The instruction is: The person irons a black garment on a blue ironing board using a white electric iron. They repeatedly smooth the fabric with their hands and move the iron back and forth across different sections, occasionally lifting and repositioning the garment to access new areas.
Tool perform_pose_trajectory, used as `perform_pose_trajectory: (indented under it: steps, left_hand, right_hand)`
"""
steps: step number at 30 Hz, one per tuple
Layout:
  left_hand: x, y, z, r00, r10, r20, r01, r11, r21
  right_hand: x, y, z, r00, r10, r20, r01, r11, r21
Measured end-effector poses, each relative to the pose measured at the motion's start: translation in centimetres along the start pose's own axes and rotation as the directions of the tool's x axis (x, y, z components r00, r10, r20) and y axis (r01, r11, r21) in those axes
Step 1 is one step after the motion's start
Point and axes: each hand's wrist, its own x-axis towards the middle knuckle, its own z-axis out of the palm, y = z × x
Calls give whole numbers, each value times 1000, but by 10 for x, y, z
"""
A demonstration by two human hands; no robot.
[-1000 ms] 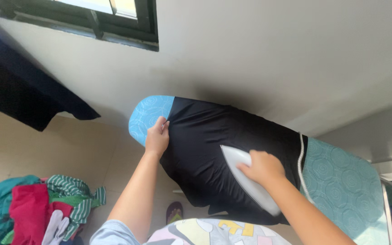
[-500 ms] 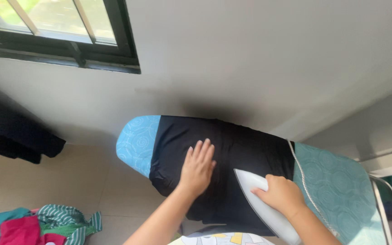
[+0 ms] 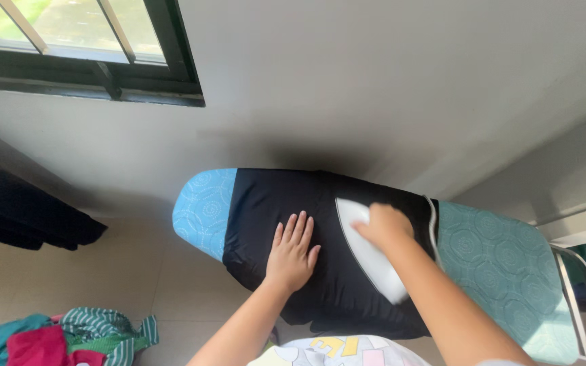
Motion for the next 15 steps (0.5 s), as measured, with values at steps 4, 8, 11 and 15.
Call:
perform_pose_trajectory:
  steps: [4, 8, 11, 15]
  left_hand:
    - [-4, -2, -4, 1000, 9, -10, -9, 1000, -28]
    - [-3, -2, 1, 1000, 5, -3, -5, 1000, -7]
    - [1, 0, 1, 1000, 3, -7, -3, 1000, 16]
    - [-3, 0, -2, 999, -24, 35, 24, 1000, 2]
  right_hand:
    - [-70, 23, 22, 994, 94, 52, -91, 994, -57]
    - [-41, 17, 11, 993, 113, 23, -112, 994, -12]
    - [3, -2, -10, 993, 114, 9, -114, 993, 11]
    - [11, 3, -8, 990, 136, 35, -138, 988, 69]
